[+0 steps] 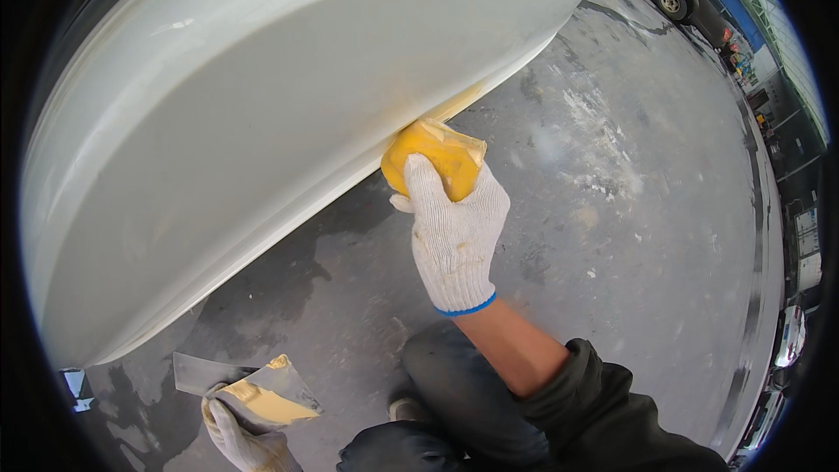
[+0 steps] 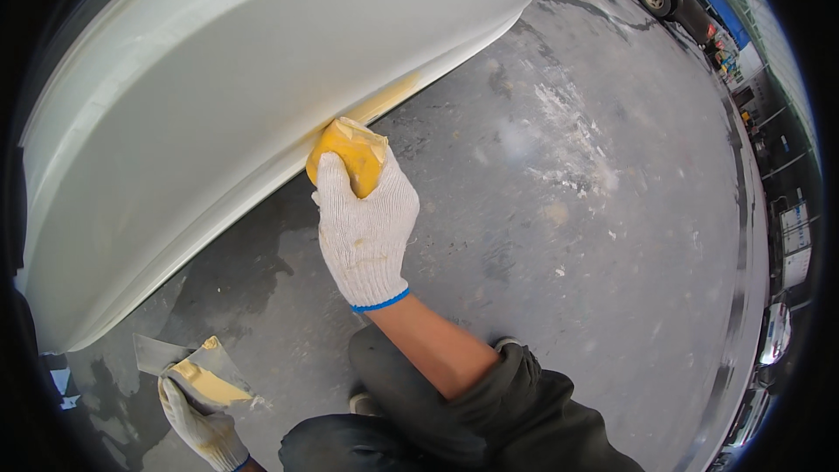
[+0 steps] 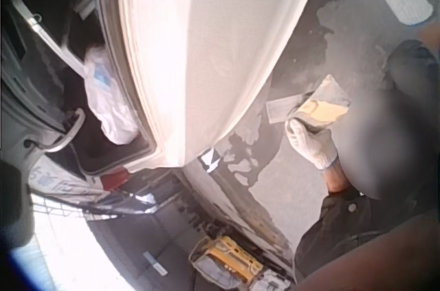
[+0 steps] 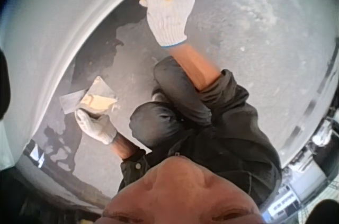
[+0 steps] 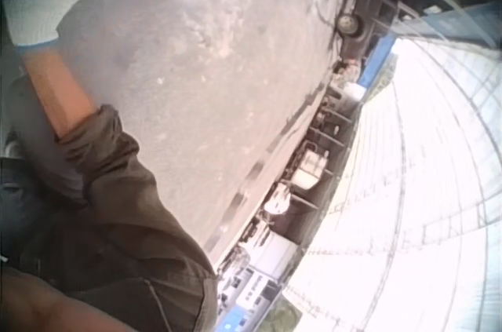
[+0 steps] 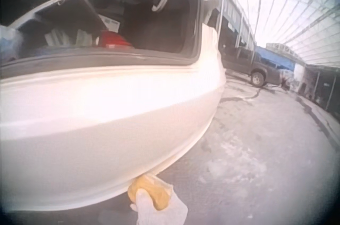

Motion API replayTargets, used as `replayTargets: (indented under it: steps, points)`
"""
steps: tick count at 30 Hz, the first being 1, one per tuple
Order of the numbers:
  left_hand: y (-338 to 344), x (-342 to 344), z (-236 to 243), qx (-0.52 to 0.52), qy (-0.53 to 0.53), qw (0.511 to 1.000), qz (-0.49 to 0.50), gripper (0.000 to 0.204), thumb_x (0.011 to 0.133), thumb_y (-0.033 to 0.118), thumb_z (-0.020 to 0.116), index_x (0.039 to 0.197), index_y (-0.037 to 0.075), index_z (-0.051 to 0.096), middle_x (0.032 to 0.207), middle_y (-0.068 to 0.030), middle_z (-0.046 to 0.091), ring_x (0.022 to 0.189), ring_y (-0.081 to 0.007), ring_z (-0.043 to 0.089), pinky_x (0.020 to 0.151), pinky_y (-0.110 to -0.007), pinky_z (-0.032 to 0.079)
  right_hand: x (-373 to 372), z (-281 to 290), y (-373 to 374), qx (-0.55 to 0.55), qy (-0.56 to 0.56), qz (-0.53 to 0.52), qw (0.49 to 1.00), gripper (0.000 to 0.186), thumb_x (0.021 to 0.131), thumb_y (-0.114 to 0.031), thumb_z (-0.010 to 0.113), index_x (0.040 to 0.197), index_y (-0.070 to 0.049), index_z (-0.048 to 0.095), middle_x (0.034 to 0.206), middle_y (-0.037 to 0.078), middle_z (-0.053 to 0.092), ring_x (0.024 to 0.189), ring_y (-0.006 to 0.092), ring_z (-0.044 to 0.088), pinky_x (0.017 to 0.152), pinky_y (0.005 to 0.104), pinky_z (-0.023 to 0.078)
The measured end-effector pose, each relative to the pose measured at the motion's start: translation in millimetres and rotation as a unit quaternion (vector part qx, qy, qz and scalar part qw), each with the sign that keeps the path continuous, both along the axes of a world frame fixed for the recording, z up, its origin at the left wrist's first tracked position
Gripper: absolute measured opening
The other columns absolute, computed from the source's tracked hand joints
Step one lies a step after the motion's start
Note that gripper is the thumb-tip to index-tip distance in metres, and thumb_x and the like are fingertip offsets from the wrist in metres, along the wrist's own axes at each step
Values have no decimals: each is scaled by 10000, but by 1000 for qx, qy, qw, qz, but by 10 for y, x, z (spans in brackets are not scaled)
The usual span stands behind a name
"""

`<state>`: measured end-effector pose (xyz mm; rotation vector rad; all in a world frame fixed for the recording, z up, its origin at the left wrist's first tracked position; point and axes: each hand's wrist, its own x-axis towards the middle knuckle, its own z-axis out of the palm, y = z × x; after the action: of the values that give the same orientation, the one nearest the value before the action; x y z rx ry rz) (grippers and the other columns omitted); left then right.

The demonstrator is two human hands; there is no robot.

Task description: The person applies yellow body filler to the rear bumper of a white car using a metal spreader, then smooths and blends the filler with a yellow sanding block. The person works on multiple spots along the bumper edge and lower surface.

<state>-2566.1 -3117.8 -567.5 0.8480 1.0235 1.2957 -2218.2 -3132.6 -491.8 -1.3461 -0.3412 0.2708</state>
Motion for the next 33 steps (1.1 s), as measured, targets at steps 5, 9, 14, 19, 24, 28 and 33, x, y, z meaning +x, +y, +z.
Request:
replayTargets:
  steps: [5,9,14,19,24,28,33]
  points:
    - [2,-48,218,6,41,999,23,401,1061,208,601,1379,-30,545,1287,-129,630,1182,-215,645,1004,-335,552,-231,-112,9,-36,-68,58,995,352,973,-136,709,1287,19,677,1111,145,757,974,187,733,878,315,575]
    - [-35,-91,356,8,52,998,41,412,1060,214,602,1387,-29,543,1315,-132,615,1208,-223,630,1023,-351,542,-222,-18,-326,-69,-11,144,987,366,961,-136,722,1292,14,675,1126,161,750,1033,182,724,916,313,563]
    - [-145,-82,432,19,65,997,37,412,1062,215,596,1389,-30,544,1322,-129,615,1214,-222,628,1031,-352,537,245,-125,-771,-39,129,89,987,383,939,-90,757,1279,6,610,1113,93,713,1032,153,707,750,265,636]
    - [-168,151,441,25,60,998,13,412,1064,217,588,1392,-30,546,1331,-125,616,1222,-222,626,1041,-354,531,805,-302,-1140,-62,85,94,990,367,895,-71,802,1224,-10,652,1075,58,722,973,119,699,785,270,598]
    - [-308,274,569,20,83,996,38,407,1070,236,581,1383,-22,561,1327,-111,616,1214,-204,621,1043,-355,525,879,-338,-994,-1,154,79,985,404,890,-179,831,1230,-38,666,1070,50,724,938,134,702,801,262,578]
    - [-360,465,700,22,109,993,30,400,1073,250,585,1381,-5,573,1337,-100,613,1229,-194,611,1061,-363,512,968,-343,-799,44,141,70,987,443,896,-192,821,1272,-33,648,1129,67,707,999,134,695,798,267,583]
    - [-493,820,1031,-4,159,986,60,356,1063,276,616,1250,-25,651,1239,-143,692,1131,-244,651,974,-381,536,1046,-183,-430,82,123,38,988,381,934,-162,761,1278,-45,645,1091,33,687,951,74,659,723,197,556]
